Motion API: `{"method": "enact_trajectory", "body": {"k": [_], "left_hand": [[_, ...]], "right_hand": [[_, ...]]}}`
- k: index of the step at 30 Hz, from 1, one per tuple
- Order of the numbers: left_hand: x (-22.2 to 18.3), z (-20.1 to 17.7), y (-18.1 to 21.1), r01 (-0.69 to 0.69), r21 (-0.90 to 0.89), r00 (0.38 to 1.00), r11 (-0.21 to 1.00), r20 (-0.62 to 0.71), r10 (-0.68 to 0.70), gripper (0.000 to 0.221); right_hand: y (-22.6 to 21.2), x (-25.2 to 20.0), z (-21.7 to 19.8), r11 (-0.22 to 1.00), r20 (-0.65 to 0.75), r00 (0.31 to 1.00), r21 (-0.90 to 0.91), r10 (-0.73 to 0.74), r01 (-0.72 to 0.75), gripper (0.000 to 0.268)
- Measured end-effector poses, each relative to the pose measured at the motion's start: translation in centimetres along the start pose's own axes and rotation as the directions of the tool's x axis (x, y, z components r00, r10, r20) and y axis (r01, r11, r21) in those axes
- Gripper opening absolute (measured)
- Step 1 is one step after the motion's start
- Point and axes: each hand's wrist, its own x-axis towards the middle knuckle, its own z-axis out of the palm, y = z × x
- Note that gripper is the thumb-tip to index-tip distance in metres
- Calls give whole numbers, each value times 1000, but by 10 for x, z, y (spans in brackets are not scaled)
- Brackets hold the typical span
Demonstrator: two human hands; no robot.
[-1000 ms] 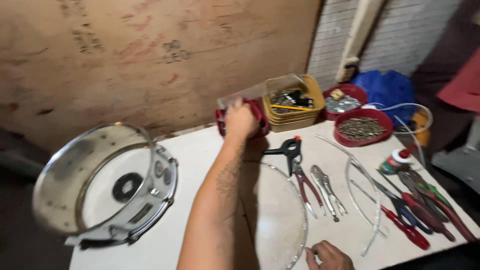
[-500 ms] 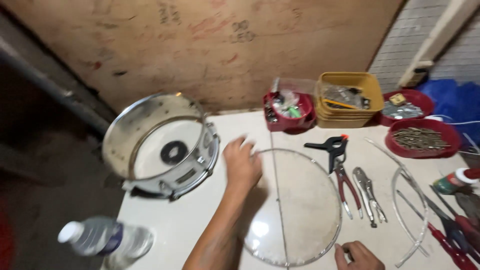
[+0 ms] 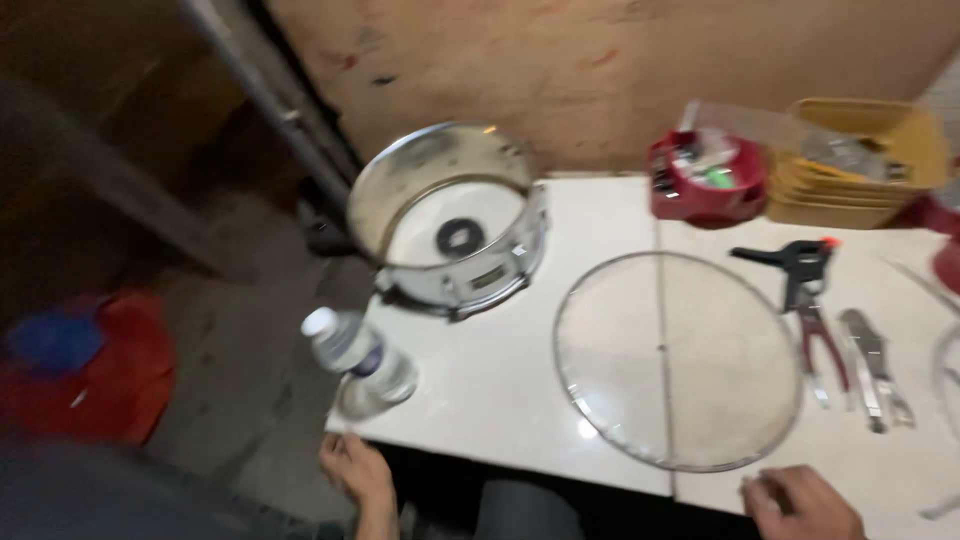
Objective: Repairing a snare drum by using pliers to adjust the drum head and rim on a workbench
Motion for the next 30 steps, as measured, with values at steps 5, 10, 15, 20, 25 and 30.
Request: {"method": "enact_trajectory", "body": {"k": [5,10,15,20,25,30], "left_hand": [[69,10,-1,-283,-132,938,950,169,303,33],[90,25,-1,116,-168,984,979,157,-89,64],[130,23,-23,-37,156,989,987,148,13,60],[121,19,-4,-112,172,977,979,198,77,60],[118,14,6,115,93,978,989,162,-129,68],[110,29,7,136,-118,986,984,110,-123,74]], "right_hand": [[66,4,93,630,-47,631,22,-775,776,46],[48,5,87,661,-71,660,5,-748,750,34],[34,0,81,719,-50,718,-12,-694,694,29],[13,-9,74,798,-76,794,-38,-603,602,30],[31,-4,90,867,54,871,-84,-488,491,34],[20,-9,87,878,14,888,-140,-460,458,37]]}}
